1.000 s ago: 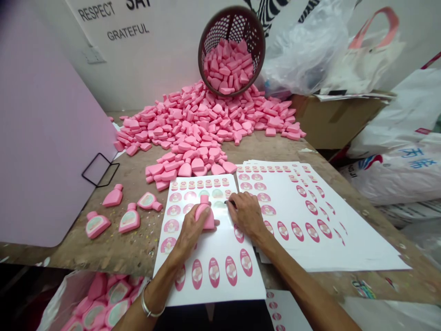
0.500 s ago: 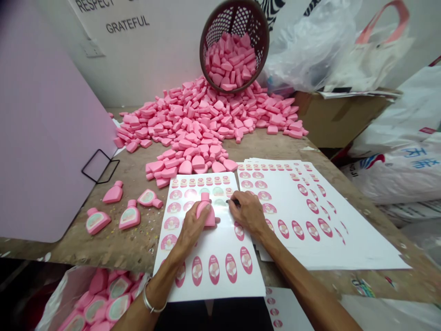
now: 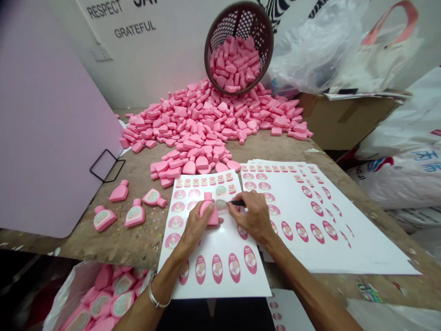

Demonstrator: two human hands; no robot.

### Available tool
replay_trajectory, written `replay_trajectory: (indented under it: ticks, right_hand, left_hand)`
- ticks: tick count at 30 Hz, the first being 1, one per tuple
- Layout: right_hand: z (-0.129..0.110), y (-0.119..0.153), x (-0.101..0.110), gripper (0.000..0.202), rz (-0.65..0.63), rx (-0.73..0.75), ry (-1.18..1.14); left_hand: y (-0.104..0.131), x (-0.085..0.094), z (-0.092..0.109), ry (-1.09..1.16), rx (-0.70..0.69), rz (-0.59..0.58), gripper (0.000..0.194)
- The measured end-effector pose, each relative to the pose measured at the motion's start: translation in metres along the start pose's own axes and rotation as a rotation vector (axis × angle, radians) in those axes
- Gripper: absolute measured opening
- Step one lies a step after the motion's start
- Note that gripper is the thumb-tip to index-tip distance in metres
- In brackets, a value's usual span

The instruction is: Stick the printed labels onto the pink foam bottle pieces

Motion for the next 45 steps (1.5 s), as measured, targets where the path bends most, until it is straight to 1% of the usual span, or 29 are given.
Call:
replay_trajectory:
  ticks: [2,4,5,7,10,13,17,21,27,38,45]
  right_hand:
    - [0.007,-0.002,0.008,0.021,-0.017,-0.228,-0.19]
    - [0.004,-0.002,0.012,0.024,-0.079,-0.379,-0.328]
    - [-0.001,-0.002,0.013,0.024,-0.122,-0.414,-0.371]
    - [-0.017,0.0,0.011,0.027,-0.215,-0.44,-0.438]
    - [-0.038,0.006,0.006,0.031,-0.304,-0.461,-0.522]
    - [-0.05,0.011,0.001,0.028,-0.32,-0.464,-0.572]
    - [-0.056,0.012,-0.001,0.027,-0.337,-0.436,-0.571]
    - [-0.059,0.012,0.002,0.025,-0.327,-0.417,-0.546]
    - [-0.064,0.008,0.008,0.022,-0.275,-0.369,-0.516]
    - [-0.063,0.007,0.004,0.017,-0.245,-0.318,-0.48]
    - [-0.066,0.007,0.004,0.016,-0.242,-0.311,-0.484]
  left_hand:
    - [0.001,0.001,0.0,0.105,0.013,0.002,0.048]
    - [0.004,0.002,0.001,0.268,0.036,-0.003,0.051]
    - [0.007,0.003,0.003,0.352,0.056,-0.008,0.052]
    - [0.013,0.003,0.007,0.482,0.098,-0.024,0.055]
    - [0.024,0.004,0.015,0.544,0.127,-0.058,0.058]
    - [0.031,0.005,0.021,0.549,0.118,-0.079,0.058]
    - [0.036,0.007,0.023,0.547,0.1,-0.105,0.058]
    - [0.037,0.006,0.022,0.539,0.096,-0.128,0.059]
    - [0.039,0.005,0.025,0.522,0.083,-0.138,0.061]
    - [0.038,0.007,0.023,0.502,0.114,-0.108,0.061]
    - [0.038,0.007,0.025,0.533,0.115,-0.139,0.059]
Point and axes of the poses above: each hand's wrist, its own y-axis away from the middle knuckle, its own x-axis out of the back of the hand, z = x × y, the point moved 6 cm from there along -y, towards the middle knuckle, and after that the axes turned 8 degrees about y, right-handed, at the moved point
